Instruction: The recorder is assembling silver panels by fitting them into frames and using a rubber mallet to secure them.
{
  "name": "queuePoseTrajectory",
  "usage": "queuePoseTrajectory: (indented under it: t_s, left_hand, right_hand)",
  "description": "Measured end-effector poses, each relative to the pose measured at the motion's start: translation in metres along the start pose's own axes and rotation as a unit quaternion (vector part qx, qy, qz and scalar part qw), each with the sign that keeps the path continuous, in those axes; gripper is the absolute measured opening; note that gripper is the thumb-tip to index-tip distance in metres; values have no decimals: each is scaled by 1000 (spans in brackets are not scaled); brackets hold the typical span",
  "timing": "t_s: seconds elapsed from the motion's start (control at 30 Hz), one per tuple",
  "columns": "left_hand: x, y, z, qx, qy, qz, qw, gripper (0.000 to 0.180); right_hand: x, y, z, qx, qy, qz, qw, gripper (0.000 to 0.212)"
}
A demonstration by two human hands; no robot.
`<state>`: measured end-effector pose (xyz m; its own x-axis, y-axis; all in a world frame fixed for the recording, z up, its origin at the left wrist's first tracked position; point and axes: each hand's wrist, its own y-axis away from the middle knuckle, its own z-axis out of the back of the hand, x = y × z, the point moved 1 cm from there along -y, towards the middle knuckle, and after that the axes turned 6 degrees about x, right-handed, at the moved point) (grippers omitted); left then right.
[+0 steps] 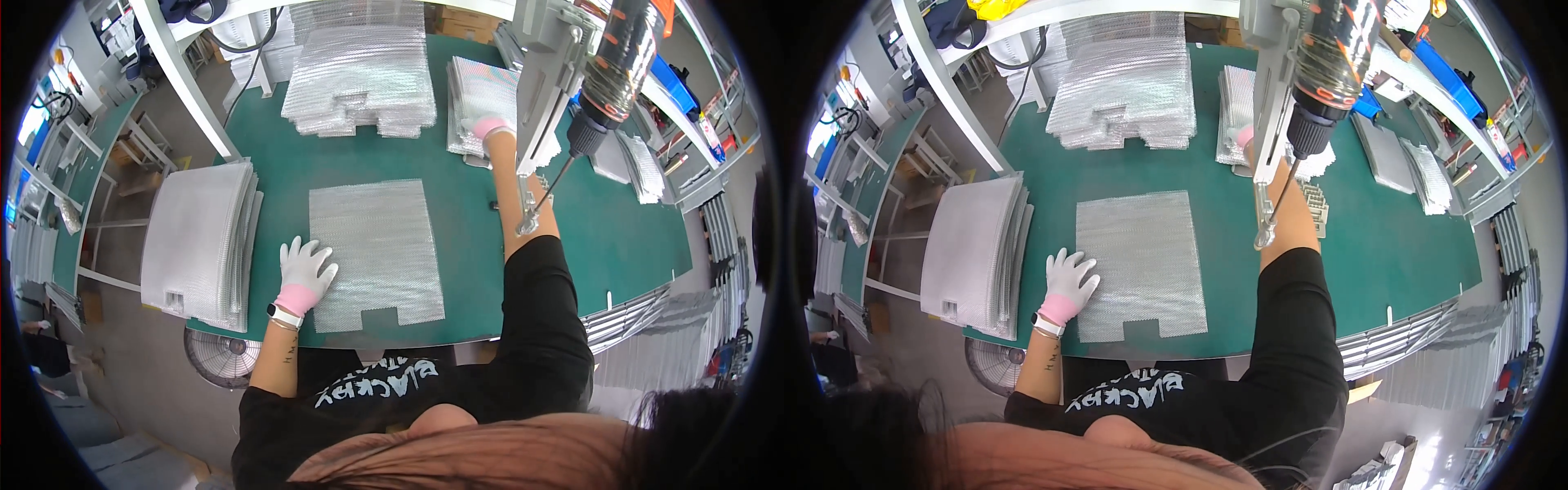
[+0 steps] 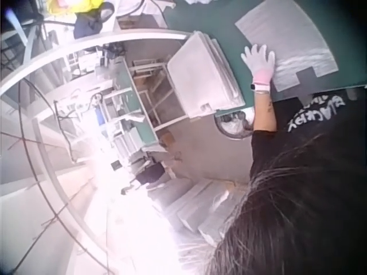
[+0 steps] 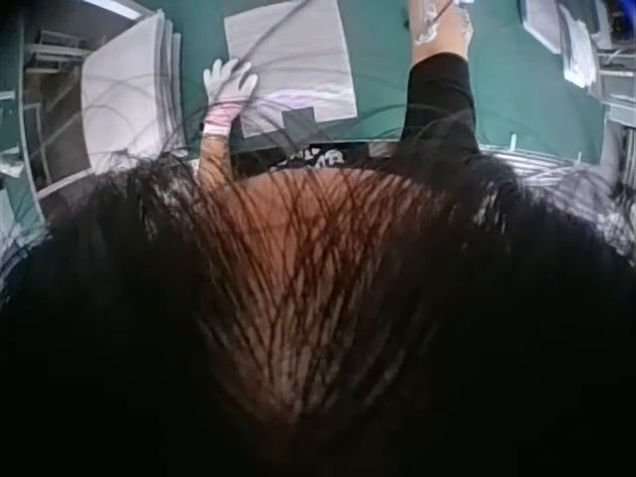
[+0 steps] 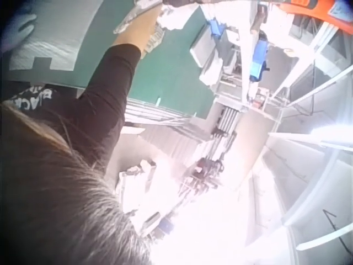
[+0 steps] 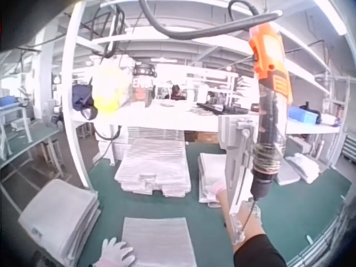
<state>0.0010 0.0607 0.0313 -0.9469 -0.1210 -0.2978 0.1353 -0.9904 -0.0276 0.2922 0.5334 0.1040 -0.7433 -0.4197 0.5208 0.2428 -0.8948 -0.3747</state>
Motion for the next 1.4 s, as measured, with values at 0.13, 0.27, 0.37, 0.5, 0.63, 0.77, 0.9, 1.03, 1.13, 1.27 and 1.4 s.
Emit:
queuePoseTrajectory:
  t_s: [0.13,0.27,0.37,0.5,0.63,0.77,0.9,1.03,1.13,1.27,1.4]
  left_hand:
    - [-3,-4,-2,-9,-6,-19,1000,41]
    - [1,1,8,20,-3,-4,1000,46]
    - [3,-2,2,15,-10,-14,1000,46]
    - [9,5,-12,-8,7,-17,1000,45]
    - [5,-5,-5,4,11,-30,999,43]
    - [1,-8,-1,9,-24,-5,1000,40]
    - [-21,-6,14,-14,-102,-3,995,46]
    - [-74,7,25,-126,151,-101,975,74]
    - [-145,39,25,-13,814,-179,552,70]
    - [-146,68,36,-118,773,-52,621,57]
    - [-78,92,45,-103,708,4,698,55]
  right_hand:
    - [-32,-20,35,-24,-13,-32,999,68]
    - [-44,51,43,-38,-38,-60,997,71]
    - [-38,57,63,-70,-48,-80,993,73]
    - [-26,88,68,-89,-65,-107,988,76]
    - [-18,67,104,-119,-79,-128,981,78]
    - [54,120,132,-231,-442,-17,866,83]
    - [86,197,124,-188,-382,86,901,91]
    - [122,303,69,-221,-485,183,826,100]
    - [149,387,23,-116,-437,227,863,109]
    - [171,430,41,-64,-272,198,939,98]
    - [161,410,104,-67,-70,103,990,90]
